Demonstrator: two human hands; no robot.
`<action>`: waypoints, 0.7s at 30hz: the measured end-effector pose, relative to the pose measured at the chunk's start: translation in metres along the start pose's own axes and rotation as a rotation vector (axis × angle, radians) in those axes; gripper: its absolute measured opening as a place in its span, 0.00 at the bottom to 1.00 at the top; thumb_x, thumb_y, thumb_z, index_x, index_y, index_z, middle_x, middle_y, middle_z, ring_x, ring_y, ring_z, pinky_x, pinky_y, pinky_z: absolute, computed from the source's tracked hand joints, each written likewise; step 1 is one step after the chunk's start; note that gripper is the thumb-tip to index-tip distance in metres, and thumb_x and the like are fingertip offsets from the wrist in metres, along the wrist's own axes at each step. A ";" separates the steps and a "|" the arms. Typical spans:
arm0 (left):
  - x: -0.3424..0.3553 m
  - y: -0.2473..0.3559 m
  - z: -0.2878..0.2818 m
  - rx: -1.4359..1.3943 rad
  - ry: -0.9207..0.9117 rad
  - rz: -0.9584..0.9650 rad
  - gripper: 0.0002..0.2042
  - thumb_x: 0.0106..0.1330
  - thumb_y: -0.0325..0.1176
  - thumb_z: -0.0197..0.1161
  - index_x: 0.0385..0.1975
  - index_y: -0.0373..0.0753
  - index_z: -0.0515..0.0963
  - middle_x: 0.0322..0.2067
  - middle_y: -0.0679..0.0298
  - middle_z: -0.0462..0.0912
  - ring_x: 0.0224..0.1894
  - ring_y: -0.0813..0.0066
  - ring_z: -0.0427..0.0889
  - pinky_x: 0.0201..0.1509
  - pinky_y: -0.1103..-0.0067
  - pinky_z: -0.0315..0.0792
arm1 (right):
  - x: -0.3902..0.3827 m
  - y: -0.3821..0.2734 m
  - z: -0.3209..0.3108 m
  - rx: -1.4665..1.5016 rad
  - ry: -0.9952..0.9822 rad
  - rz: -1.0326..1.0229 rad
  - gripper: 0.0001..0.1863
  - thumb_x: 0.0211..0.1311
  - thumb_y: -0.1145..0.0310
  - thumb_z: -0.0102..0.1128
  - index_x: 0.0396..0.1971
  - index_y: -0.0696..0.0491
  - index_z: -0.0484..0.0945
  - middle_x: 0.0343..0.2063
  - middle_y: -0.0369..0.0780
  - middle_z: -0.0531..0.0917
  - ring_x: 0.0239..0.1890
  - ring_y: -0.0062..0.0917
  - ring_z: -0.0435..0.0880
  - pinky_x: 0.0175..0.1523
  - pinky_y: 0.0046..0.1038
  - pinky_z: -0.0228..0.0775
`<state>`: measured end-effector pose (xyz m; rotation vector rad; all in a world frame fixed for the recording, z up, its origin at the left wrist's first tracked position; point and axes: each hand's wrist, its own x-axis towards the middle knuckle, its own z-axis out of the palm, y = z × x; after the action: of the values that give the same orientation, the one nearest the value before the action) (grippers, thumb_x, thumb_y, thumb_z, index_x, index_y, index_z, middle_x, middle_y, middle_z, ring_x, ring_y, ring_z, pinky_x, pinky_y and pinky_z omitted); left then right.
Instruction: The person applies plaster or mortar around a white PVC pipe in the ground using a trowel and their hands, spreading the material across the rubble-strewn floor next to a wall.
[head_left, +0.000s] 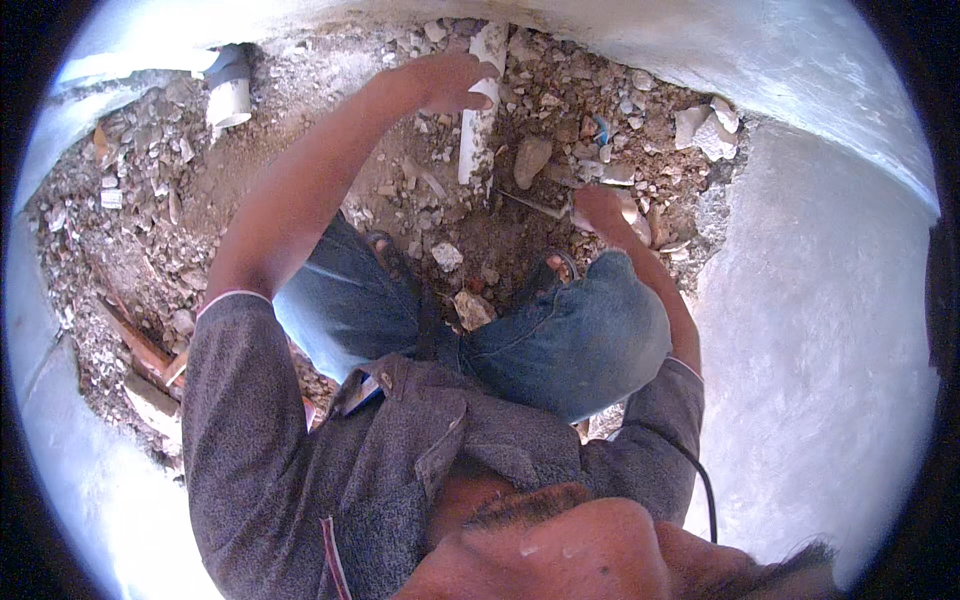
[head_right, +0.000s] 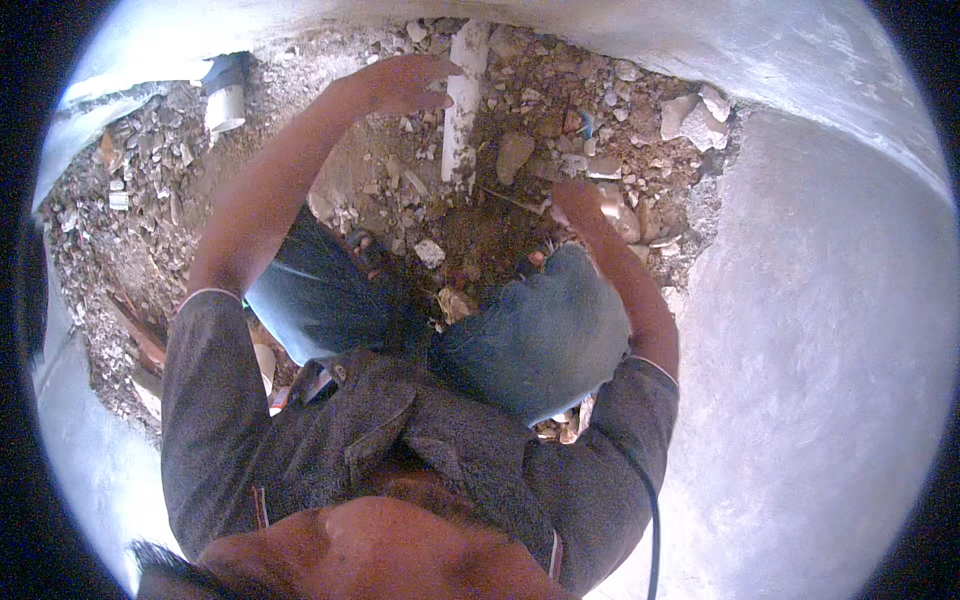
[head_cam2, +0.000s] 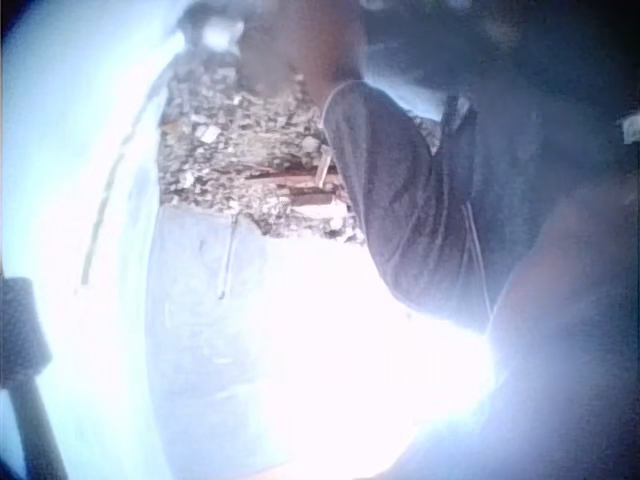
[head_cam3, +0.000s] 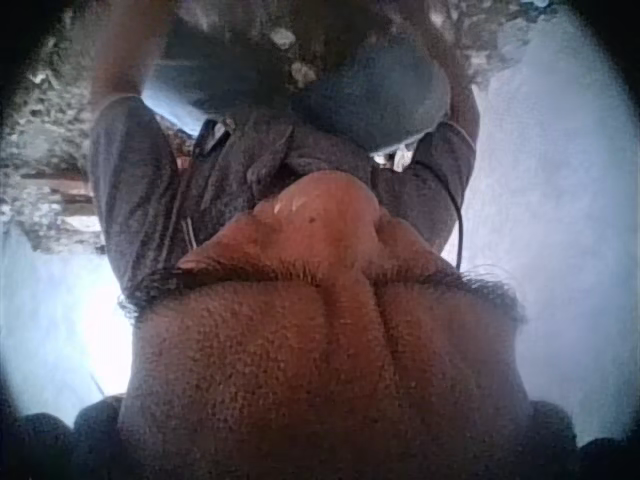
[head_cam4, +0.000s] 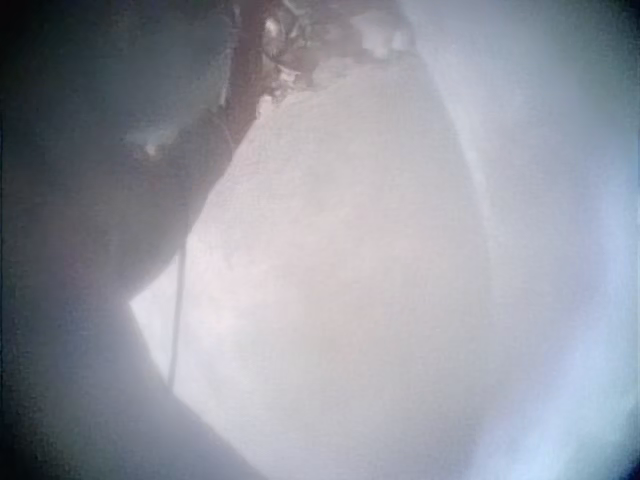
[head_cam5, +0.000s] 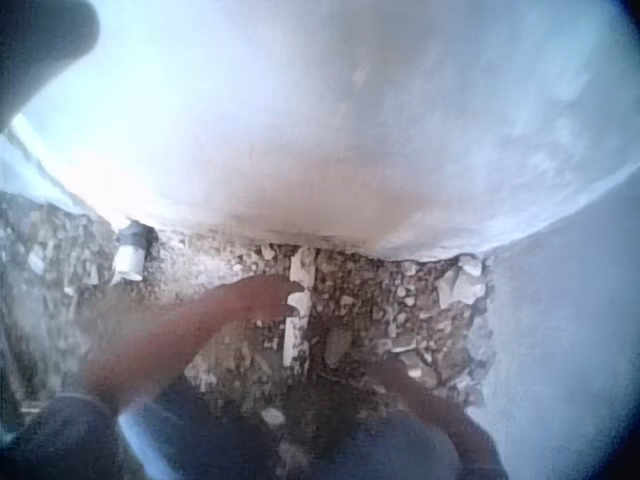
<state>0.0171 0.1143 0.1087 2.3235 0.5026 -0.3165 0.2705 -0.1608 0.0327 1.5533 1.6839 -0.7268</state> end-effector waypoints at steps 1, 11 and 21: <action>0.004 0.008 -0.003 0.014 -0.002 0.009 0.27 0.62 0.49 0.54 0.57 0.42 0.63 0.51 0.50 0.71 0.54 0.51 0.69 0.58 0.65 0.64 | 0.012 0.012 0.002 -0.027 -0.038 0.068 0.16 0.43 0.59 0.57 0.29 0.54 0.81 0.32 0.45 0.82 0.38 0.39 0.82 0.43 0.38 0.74; 0.004 -0.015 0.013 0.041 -0.073 -0.014 0.26 0.62 0.46 0.54 0.58 0.43 0.62 0.53 0.51 0.70 0.55 0.50 0.68 0.60 0.65 0.62 | -0.036 0.112 -0.046 0.004 -0.066 0.205 0.15 0.45 0.60 0.56 0.31 0.51 0.80 0.30 0.43 0.82 0.33 0.37 0.82 0.38 0.36 0.76; 0.005 0.002 0.015 0.023 -0.113 -0.068 0.26 0.62 0.48 0.53 0.58 0.43 0.62 0.53 0.52 0.69 0.58 0.56 0.66 0.60 0.67 0.63 | 0.024 0.103 -0.006 0.030 0.074 0.308 0.10 0.49 0.67 0.54 0.31 0.51 0.81 0.34 0.44 0.83 0.36 0.36 0.83 0.38 0.36 0.76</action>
<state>0.0214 0.1040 0.0978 2.2984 0.5254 -0.4859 0.3714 -0.1306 0.0237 1.8275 1.4446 -0.5414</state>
